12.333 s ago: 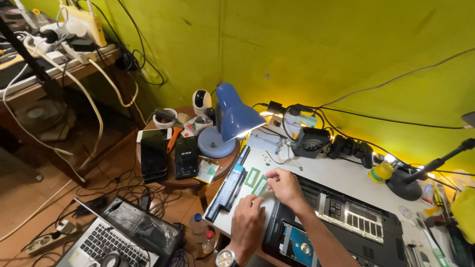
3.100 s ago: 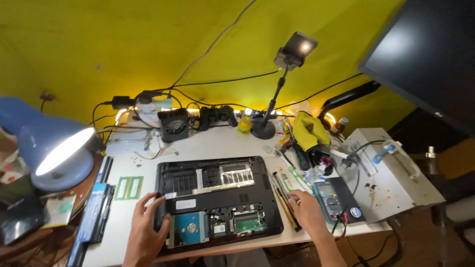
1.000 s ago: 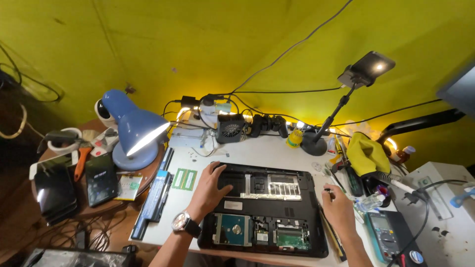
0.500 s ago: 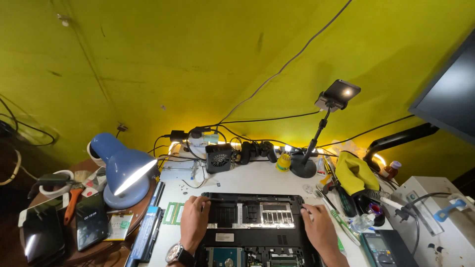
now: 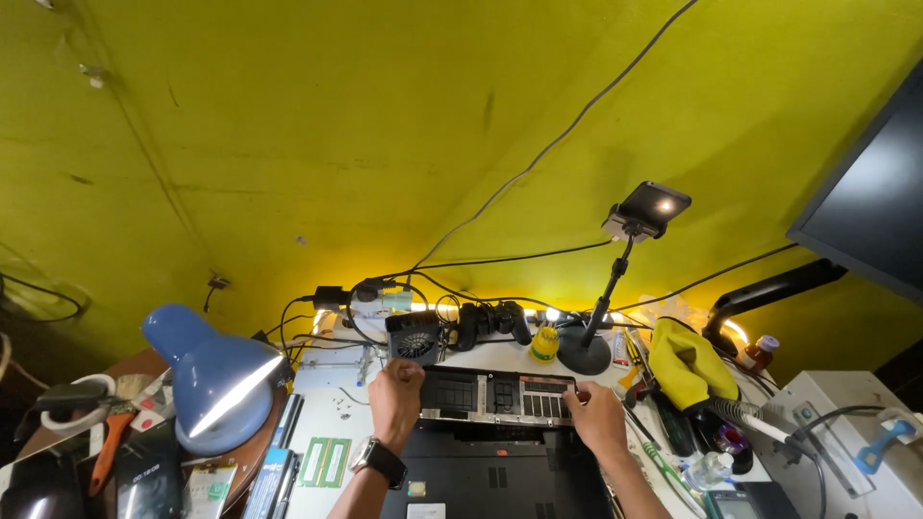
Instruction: Disassembling a laptop to access and remove internal components like RAM modules using a screwdriver.
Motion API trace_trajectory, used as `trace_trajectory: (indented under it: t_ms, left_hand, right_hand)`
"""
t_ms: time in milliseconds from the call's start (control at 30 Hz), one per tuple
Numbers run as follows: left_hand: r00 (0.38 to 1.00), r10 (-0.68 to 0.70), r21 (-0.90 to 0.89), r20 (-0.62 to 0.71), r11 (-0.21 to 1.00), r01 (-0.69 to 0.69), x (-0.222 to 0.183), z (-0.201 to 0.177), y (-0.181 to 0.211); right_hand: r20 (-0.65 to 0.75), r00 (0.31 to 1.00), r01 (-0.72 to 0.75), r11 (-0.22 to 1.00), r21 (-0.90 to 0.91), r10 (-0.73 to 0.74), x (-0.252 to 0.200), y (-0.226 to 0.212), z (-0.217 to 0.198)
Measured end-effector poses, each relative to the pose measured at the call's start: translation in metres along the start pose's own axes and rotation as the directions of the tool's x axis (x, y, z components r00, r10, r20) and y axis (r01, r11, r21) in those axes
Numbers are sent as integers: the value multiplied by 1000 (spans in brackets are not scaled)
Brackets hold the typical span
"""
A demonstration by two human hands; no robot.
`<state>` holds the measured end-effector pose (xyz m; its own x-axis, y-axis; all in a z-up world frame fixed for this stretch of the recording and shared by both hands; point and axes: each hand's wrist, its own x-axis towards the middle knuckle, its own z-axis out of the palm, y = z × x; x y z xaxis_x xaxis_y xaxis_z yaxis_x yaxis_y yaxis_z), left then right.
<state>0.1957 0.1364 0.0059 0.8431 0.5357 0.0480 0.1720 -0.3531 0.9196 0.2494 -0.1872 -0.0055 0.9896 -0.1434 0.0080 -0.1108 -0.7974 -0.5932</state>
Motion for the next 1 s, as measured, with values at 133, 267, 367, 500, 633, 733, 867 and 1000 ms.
trace_trajectory:
  t_ms: [133, 267, 367, 500, 633, 733, 867, 1000]
  left_hand:
    - [1000, -8, -17, 7, 1000, 8, 21, 27, -22]
    - [997, -42, -41, 62, 998, 45, 23, 26, -19]
    - [995, -54, -47, 88, 997, 58, 21, 23, -23]
    - [989, -59, 2, 133, 998, 60, 25, 26, -33]
    - [992, -10, 117, 127, 993, -5, 33, 34, -45]
    - [993, 32, 171, 112, 984, -51, 37, 40, -57]
    - [986, 46, 250, 159, 965, -85, 32, 38, -61]
    - [981, 94, 229, 170, 965, -132, 15, 21, -35]
  right_hand:
    - [22, 996, -89, 996, 15, 88, 20, -6, 4]
    - [-20, 998, -55, 993, 106, 57, 32, -9, 11]
    - [-16, 1000, -20, 990, 141, 22, 37, -2, 24]
    - [37, 999, -28, 997, 78, 26, 46, 8, 41]
    - [50, 998, 37, 998, 59, -40, 40, 1, 42]
    - [49, 998, 44, 997, 68, -47, 38, 0, 41]
    - [116, 993, 19, 995, 99, -30, 36, 13, 41]
    - [131, 991, -10, 984, 178, -14, 5, 5, 4]
